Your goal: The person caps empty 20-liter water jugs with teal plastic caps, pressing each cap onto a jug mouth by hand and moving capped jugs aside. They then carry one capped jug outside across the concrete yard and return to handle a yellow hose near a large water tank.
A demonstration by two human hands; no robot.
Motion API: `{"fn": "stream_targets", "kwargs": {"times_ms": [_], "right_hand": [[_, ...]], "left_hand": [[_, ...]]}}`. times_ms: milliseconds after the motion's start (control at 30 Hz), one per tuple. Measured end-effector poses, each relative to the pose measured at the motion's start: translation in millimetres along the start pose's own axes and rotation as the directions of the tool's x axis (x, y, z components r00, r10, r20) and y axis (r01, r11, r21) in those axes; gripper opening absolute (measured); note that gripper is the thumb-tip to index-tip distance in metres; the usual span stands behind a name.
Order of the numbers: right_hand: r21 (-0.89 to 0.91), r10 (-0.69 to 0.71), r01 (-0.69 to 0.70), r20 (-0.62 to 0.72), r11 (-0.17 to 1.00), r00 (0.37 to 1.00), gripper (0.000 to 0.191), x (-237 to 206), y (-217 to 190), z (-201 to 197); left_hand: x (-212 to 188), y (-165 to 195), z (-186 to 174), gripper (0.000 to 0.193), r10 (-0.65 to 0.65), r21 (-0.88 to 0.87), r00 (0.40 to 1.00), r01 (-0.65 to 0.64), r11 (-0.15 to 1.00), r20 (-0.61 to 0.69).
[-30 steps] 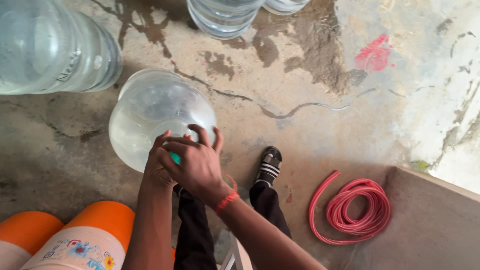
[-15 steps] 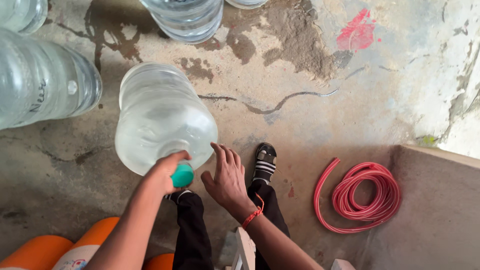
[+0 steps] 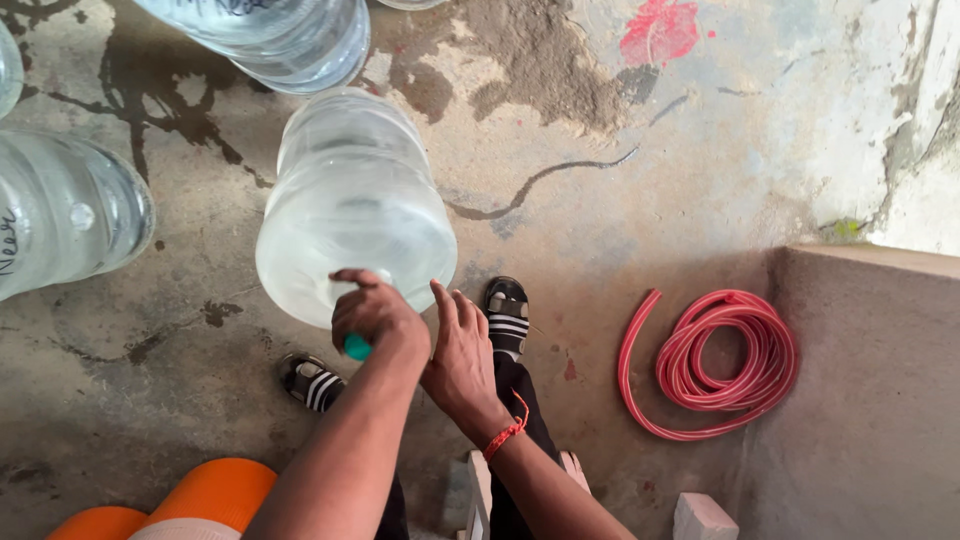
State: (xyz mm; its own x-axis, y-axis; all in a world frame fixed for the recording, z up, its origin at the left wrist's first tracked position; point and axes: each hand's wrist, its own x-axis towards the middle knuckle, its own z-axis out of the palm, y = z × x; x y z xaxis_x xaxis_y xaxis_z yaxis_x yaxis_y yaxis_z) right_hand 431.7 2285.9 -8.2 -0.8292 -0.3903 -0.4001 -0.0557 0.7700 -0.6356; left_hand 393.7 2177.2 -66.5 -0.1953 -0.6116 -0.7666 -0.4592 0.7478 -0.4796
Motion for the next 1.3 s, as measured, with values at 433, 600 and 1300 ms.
{"fn": "stream_targets", "kwargs": {"times_ms": [433, 600, 1300], "right_hand": [[0.172, 0.254, -0.239, -0.071, 0.956, 0.965, 0.079, 17, 60, -46], [0.210, 0.345, -0.326, -0.061, 0.922, 0.937, 0.075, 28, 67, -64], [0.184, 0.146, -0.143, -0.001, 0.972, 0.989, 0.056, 143, 39, -113]], "left_hand": [[17, 74, -70, 0.063, 0.247, 0.603, 0.832, 0.126, 0.787, -0.496], [58, 58, -125, 0.081, 0.458, 0.730, 0.747, 0.053, 0.681, -0.482], [97, 6, -236, 0.017, 0.102, -0.256, 0.389, -0.759, 0.599, -0.916]]}}
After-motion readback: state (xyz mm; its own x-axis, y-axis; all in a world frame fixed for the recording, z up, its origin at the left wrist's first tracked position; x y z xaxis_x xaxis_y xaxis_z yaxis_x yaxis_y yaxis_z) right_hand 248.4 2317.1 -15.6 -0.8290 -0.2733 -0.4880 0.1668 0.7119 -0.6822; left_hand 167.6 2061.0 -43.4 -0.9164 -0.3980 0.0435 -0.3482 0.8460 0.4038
